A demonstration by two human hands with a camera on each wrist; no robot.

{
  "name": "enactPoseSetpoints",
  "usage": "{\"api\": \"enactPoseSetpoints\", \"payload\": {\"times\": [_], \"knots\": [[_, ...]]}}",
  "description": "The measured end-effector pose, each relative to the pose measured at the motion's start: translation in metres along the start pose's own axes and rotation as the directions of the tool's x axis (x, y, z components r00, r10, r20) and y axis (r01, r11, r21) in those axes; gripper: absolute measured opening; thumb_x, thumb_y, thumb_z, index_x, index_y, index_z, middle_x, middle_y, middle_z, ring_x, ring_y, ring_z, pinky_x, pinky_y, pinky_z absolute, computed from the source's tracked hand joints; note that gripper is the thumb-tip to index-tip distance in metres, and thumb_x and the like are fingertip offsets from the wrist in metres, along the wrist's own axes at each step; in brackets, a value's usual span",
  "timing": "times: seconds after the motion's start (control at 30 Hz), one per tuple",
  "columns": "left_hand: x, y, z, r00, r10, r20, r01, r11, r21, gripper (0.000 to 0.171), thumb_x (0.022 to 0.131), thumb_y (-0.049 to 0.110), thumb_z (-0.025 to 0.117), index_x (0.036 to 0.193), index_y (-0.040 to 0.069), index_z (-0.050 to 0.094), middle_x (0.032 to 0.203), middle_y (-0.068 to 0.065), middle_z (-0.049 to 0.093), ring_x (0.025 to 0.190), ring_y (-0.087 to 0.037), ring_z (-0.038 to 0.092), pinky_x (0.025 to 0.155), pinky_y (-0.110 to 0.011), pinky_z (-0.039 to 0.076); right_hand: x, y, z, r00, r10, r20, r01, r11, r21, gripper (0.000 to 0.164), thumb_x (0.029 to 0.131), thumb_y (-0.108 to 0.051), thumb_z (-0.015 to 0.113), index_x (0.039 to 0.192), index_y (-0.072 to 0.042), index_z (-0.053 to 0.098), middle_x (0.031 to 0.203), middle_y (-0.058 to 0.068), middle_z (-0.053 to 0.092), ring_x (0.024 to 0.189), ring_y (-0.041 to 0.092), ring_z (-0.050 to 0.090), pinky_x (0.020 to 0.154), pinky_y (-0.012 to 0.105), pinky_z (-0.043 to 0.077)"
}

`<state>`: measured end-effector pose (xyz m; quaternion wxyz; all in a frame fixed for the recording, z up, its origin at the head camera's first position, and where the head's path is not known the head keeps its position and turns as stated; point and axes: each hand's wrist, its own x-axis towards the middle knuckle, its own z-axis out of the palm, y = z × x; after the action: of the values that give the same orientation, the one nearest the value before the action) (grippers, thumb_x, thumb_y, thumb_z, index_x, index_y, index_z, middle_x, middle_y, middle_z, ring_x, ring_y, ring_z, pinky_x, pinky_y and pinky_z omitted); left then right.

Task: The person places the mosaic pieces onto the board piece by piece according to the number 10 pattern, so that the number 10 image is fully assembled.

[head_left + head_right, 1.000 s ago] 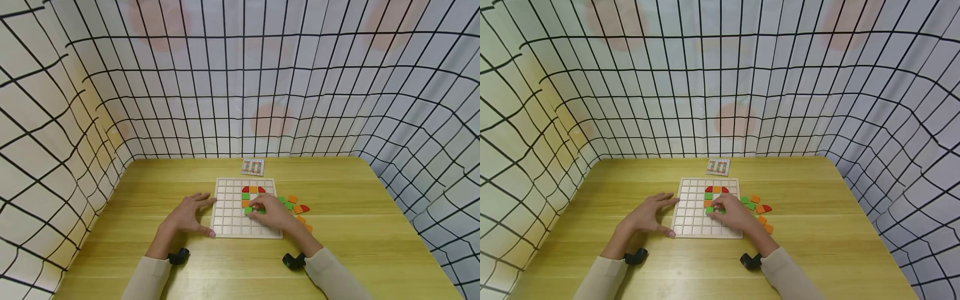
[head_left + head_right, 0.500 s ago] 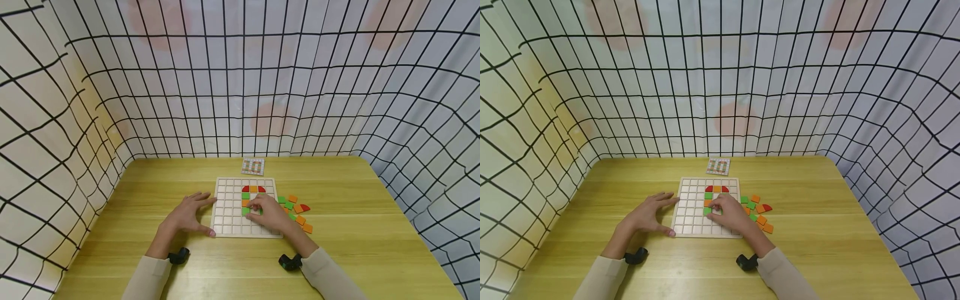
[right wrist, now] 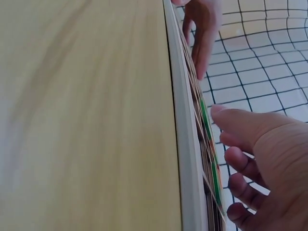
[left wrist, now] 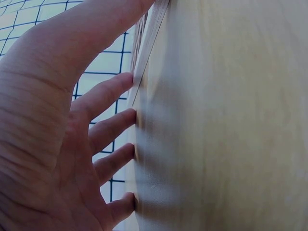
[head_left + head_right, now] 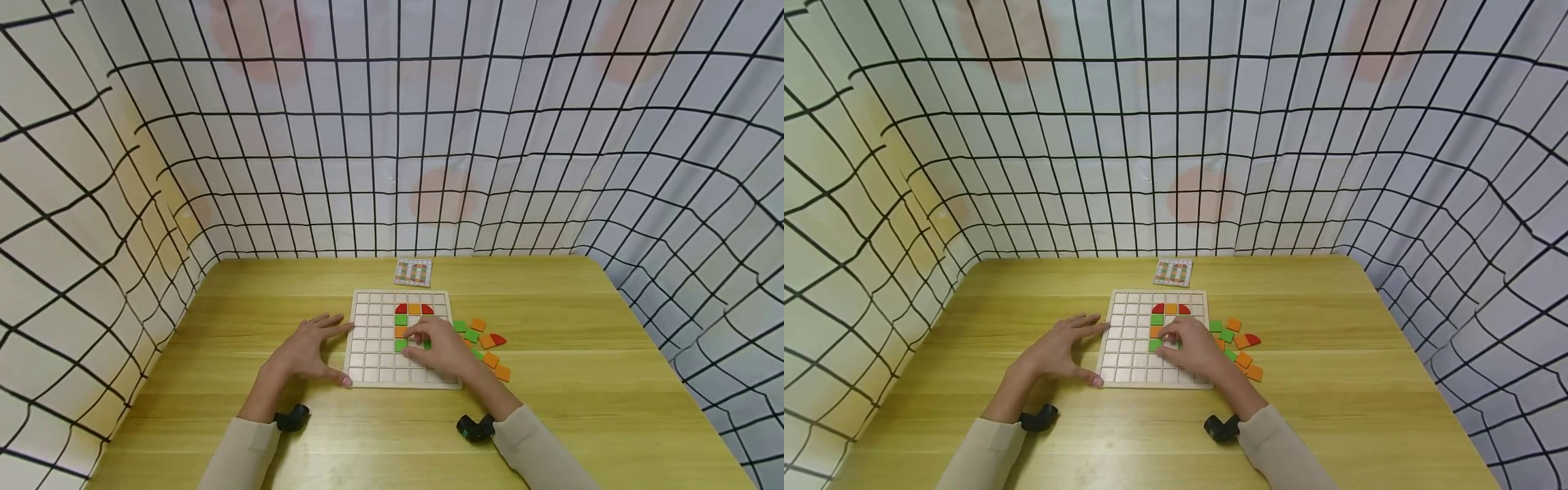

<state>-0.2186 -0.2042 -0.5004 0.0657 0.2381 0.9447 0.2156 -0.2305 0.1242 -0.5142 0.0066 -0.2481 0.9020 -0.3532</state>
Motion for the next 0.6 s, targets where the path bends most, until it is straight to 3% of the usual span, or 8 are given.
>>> {"api": "enactPoseSetpoints", "payload": {"times": [0.17, 0.43, 0.6], "knots": [[0.0, -0.001, 0.0, 1.0, 0.003, 0.0, -0.003, 1.0, -0.001, 0.114, 0.058, 0.076, 0.086, 0.154, 0.027, 0.05, 0.166, -0.011, 0.037, 0.156, -0.043, 0.026, 0.122, -0.073, 0.018, -0.002, 0.003, -0.01, 0.999, 0.021, -0.032, -0.021, 1.0, 0.005, 0.026, 0.089, -0.029, 0.082, 0.111, -0.015, 0.079, 0.097, -0.005, 0.068, 0.091, 0.014, 0.055, 0.081, 0.034, 0.05], [0.0, -0.002, 0.001, 1.0, 0.009, -0.002, -0.009, 1.0, 0.006, 0.113, 0.058, 0.077, 0.086, 0.154, 0.028, 0.05, 0.166, -0.011, 0.037, 0.155, -0.043, 0.027, 0.122, -0.074, 0.018, -0.015, 0.019, -0.033, 0.996, 0.057, -0.072, -0.06, 0.997, -0.043, 0.027, 0.089, -0.032, 0.083, 0.11, -0.015, 0.079, 0.09, -0.005, 0.061, 0.085, 0.017, 0.053, 0.071, 0.028, 0.044], [0.0, -0.002, 0.001, 1.0, 0.015, -0.003, -0.015, 1.0, 0.007, 0.114, 0.058, 0.077, 0.086, 0.154, 0.028, 0.05, 0.166, -0.011, 0.038, 0.155, -0.043, 0.027, 0.121, -0.074, 0.019, -0.03, 0.034, -0.05, 0.993, 0.046, -0.106, -0.052, 0.997, -0.054, 0.026, 0.09, -0.029, 0.082, 0.112, -0.015, 0.078, 0.09, -0.003, 0.063, 0.085, 0.018, 0.055, 0.074, 0.03, 0.048]]}}
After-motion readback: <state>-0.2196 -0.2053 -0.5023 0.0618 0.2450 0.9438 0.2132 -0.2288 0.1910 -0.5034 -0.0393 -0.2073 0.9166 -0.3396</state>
